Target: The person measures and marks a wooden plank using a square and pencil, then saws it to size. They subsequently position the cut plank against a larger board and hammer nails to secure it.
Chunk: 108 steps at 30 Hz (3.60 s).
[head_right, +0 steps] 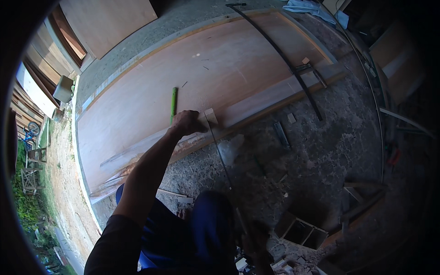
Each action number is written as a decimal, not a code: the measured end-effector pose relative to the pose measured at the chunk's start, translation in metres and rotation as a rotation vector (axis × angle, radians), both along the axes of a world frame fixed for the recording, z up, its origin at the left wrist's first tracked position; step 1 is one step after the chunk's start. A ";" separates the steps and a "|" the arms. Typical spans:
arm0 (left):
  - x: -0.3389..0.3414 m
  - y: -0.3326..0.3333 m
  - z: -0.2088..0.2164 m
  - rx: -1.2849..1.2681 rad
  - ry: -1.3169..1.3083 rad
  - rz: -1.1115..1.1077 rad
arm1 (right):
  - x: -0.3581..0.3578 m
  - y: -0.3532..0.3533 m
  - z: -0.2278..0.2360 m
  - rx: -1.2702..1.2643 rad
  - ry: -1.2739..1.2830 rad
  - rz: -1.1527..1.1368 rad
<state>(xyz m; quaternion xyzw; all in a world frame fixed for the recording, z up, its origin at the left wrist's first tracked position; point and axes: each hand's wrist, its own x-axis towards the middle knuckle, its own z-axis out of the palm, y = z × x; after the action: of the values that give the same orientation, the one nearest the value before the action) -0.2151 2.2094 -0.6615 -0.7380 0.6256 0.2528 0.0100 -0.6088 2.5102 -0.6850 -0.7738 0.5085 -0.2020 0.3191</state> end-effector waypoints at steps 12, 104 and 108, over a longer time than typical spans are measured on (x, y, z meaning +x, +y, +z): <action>-0.006 0.011 -0.001 -0.009 -0.034 -0.152 | 0.124 -0.140 -0.003 -0.159 -0.442 -0.015; 0.210 0.160 0.267 -1.109 1.097 0.441 | -0.040 0.022 -0.071 -0.234 0.621 0.331; 0.236 0.192 0.285 -1.194 1.464 0.632 | 0.001 -0.023 0.002 -0.193 0.170 0.272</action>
<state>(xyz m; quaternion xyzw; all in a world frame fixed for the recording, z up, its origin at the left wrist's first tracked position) 0.0210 2.4011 -0.3764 -0.4168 0.2770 0.2806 -0.8190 -0.6074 2.4869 -0.6828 -0.8768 0.4024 -0.1387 0.2237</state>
